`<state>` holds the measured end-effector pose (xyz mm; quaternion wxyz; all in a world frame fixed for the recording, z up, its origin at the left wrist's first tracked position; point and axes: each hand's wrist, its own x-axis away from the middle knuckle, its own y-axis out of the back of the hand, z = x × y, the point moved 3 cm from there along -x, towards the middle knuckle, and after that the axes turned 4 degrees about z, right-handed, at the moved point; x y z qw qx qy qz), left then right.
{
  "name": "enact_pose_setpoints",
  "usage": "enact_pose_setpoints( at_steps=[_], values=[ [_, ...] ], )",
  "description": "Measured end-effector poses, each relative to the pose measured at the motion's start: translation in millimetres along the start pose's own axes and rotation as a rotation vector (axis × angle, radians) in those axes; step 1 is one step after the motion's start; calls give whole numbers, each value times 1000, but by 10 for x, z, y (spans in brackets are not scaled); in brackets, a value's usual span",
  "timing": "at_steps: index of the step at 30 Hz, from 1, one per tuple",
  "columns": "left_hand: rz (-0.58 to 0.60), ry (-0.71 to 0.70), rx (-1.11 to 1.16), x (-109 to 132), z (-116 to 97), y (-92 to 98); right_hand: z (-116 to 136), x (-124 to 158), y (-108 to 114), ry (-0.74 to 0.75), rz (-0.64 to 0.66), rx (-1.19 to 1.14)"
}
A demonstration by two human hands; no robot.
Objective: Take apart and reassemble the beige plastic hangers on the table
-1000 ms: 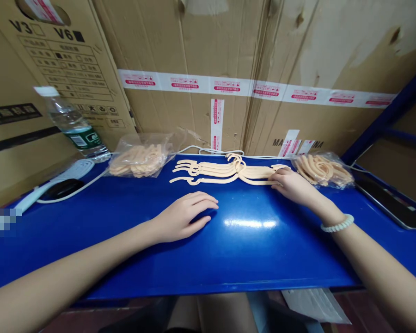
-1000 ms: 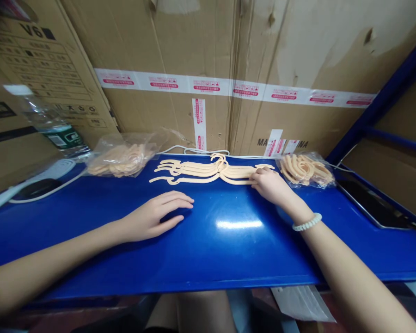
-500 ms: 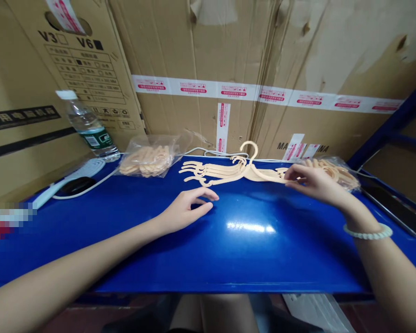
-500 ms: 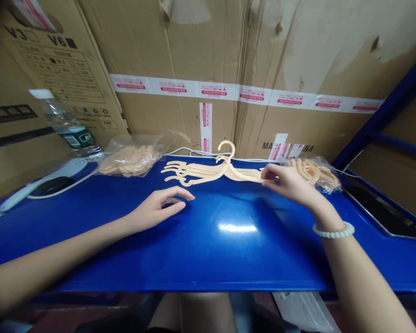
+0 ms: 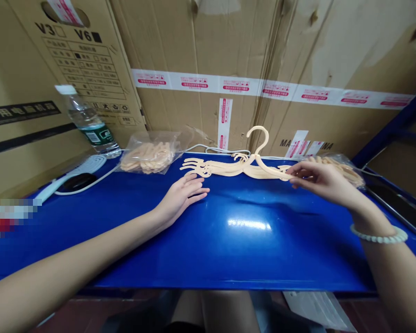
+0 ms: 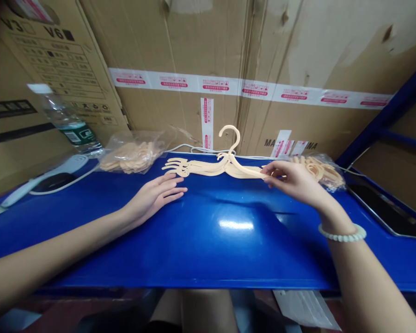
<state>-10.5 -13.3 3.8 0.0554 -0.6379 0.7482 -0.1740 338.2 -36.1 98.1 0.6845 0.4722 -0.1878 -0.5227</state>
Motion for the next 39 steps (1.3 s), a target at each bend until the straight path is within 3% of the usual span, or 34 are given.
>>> enact_pose_setpoints(
  at_steps=[8,14,18,23,27,31,35,39],
  values=[
    [75,-64,-105,34,-4,-41,1,-23,-133,17,90,-78],
    [293,-269,-480,35,60,-40,21,-50,-323,56,153,-47],
    [320,-376,-657,71,34,-38,59,-72,-364,144,128,61],
    [282,-329,-545,58,24,-38,129,-88,-441,328,18,422],
    [248,-299,-464,20,47,-28,165,-47,-472,239,-170,763],
    [224,-281,-410,8,56,-18,200,9,-492,115,-240,944],
    [236,-289,-354,13,61,-17,233,18,-501,128,-239,904],
    [262,-298,-303,12,75,-21,209,-19,-499,190,-267,587]
  ],
)
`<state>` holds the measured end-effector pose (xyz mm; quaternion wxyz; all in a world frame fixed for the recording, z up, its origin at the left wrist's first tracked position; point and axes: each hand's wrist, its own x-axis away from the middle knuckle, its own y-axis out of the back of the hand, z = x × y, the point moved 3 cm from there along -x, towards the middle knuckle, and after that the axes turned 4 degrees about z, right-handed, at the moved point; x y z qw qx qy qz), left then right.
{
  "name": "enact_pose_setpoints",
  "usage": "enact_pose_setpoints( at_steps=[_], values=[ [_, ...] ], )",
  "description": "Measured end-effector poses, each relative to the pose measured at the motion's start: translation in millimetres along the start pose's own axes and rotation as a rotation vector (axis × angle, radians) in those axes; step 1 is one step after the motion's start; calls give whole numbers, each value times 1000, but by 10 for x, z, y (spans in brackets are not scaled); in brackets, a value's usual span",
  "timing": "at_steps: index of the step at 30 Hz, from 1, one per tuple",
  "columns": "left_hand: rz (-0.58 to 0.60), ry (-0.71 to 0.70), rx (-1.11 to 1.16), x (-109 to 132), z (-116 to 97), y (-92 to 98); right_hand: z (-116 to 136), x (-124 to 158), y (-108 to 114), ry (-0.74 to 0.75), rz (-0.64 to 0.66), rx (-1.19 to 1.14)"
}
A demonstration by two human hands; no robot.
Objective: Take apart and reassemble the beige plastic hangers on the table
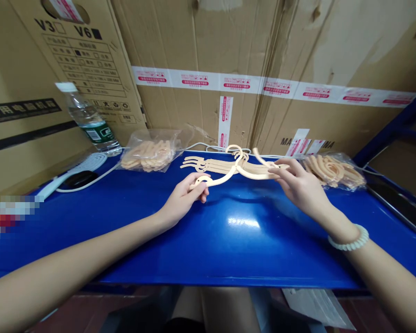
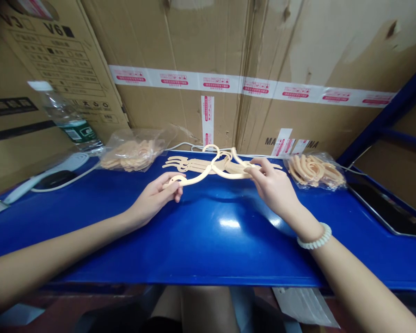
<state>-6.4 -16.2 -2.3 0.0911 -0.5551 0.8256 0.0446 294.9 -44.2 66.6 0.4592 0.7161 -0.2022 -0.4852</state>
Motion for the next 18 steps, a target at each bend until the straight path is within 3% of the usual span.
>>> enact_pose_setpoints(
  at_steps=[3,7,13,18],
  values=[
    [-3,-21,14,1,0,-2,-68,-18,-47,-86,-41,-351],
    [-19,-36,-23,3,-5,16,-163,-28,-126,-251,18,-717],
    [-56,-51,-18,4,-25,30,-207,-56,-101,-344,60,-974],
    [-2,-90,-47,32,-75,-64,-16,-54,-192,-372,106,-1209]
  ],
)
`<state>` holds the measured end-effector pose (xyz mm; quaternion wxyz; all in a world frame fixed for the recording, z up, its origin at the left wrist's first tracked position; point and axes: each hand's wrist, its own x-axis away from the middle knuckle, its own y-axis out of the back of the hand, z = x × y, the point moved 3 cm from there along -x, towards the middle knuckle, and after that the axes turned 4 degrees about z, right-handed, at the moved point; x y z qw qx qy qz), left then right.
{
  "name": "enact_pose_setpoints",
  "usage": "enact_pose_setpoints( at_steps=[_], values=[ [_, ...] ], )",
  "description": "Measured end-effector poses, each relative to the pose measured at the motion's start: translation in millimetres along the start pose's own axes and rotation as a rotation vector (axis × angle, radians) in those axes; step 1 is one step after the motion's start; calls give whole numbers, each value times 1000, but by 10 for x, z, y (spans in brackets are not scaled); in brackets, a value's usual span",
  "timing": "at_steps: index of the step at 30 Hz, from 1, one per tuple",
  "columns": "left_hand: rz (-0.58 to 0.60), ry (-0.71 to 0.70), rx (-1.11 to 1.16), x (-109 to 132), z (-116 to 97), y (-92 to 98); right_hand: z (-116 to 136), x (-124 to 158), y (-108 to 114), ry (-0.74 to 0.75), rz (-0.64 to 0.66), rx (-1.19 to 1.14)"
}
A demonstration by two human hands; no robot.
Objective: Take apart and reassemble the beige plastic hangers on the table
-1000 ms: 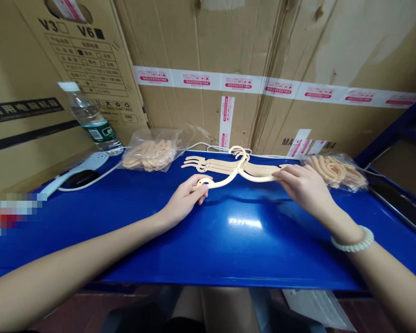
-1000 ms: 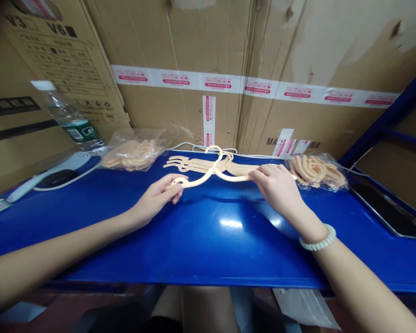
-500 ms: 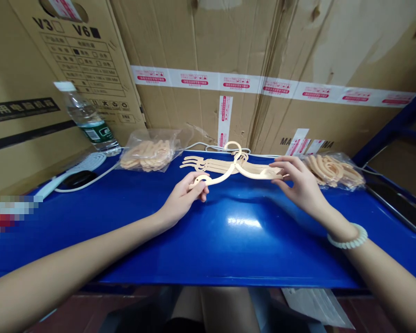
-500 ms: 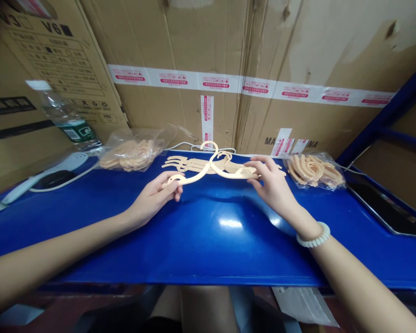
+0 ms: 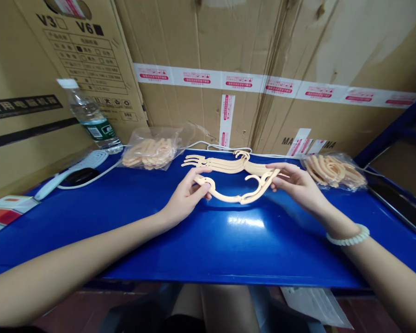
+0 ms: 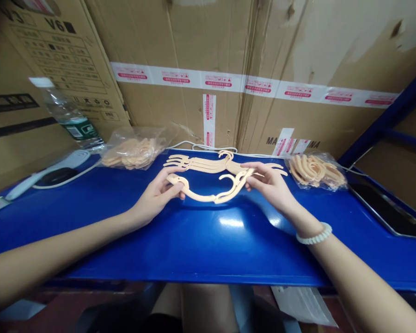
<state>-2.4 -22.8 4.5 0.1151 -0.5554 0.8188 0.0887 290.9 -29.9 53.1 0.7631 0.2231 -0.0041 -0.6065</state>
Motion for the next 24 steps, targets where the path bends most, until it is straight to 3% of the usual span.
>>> enact_pose_setpoints(
  at_steps=[5,7,11,14,21,24],
  values=[
    [70,-50,-30,40,-35,-95,-58,49,-299,-55,-12,-242],
    [67,-60,-41,51,-39,-111,-31,71,-402,-65,96,-243],
    [46,-64,-54,66,-28,-116,86,121,-572,-9,449,-71],
    [48,-48,-76,81,-10,-114,143,147,-646,41,587,-4],
    [37,-114,-160,124,-69,-133,156,169,-650,20,549,46],
    [87,-145,-212,130,-87,-168,172,178,-634,44,526,47]
  ],
)
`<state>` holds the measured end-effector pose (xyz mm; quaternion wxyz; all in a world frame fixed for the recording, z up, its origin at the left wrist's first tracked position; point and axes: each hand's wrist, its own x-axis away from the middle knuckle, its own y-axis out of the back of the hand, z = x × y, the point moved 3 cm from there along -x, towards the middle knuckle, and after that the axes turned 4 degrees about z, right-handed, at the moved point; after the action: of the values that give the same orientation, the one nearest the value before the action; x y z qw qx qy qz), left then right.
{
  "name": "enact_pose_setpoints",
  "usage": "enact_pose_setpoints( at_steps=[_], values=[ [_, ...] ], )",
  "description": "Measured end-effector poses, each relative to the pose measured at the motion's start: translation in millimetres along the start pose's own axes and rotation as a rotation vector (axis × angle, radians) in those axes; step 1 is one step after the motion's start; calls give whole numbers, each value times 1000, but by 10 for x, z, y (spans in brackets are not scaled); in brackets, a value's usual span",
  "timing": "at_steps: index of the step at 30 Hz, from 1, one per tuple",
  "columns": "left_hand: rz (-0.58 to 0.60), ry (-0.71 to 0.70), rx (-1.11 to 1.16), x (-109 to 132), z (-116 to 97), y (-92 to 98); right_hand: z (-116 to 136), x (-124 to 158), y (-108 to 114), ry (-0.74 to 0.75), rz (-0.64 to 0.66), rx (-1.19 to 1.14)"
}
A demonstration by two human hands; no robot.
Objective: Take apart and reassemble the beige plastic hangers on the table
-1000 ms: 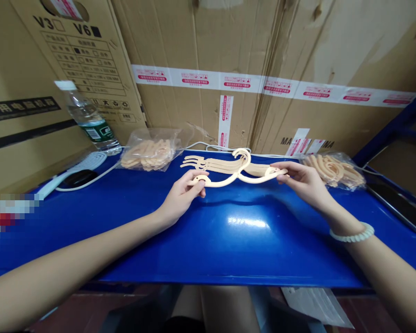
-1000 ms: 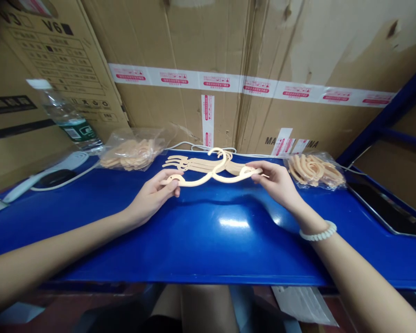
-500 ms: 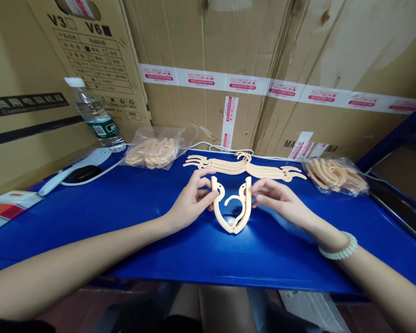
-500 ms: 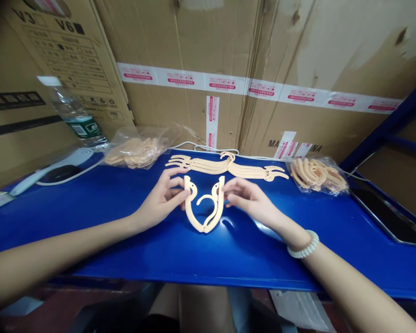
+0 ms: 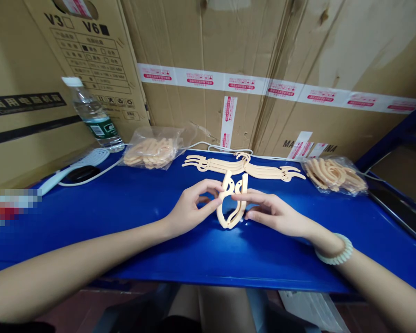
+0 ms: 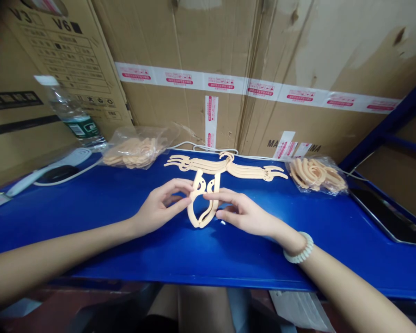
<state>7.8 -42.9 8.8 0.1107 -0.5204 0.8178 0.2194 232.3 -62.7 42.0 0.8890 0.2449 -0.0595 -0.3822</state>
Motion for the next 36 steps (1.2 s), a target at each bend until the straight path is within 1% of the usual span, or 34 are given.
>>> enact_pose_setpoints(
  at_steps=[3,6,10,14,16,19,24,27,30,32,34,36],
  values=[
    [95,-9,51,-9,16,-40,-4,3,17,29,-36,-22],
    [129,21,116,-26,58,-47,-23,4,27,46,-52,-81],
    [135,78,140,-41,100,-27,-41,10,3,66,0,-152],
    [219,57,101,-33,79,-36,-47,7,-24,95,55,-122],
    [253,40,70,-29,68,-46,-56,1,-16,98,61,-75],
    [263,7,2,-33,70,-41,-85,-6,13,94,48,53],
    [274,-34,-298,-42,107,6,-178,-8,18,149,27,378],
    [279,-50,-437,-36,100,18,-238,-6,24,194,-39,522],
    [293,-76,-509,-21,75,3,-266,8,82,177,-124,591],
    [292,-90,-529,-12,66,-2,-246,27,135,157,-149,613],
    [284,-97,-536,-8,64,3,-194,47,179,151,-141,638],
    [275,-97,-542,-9,66,15,-129,63,202,151,-104,658]
  ],
)
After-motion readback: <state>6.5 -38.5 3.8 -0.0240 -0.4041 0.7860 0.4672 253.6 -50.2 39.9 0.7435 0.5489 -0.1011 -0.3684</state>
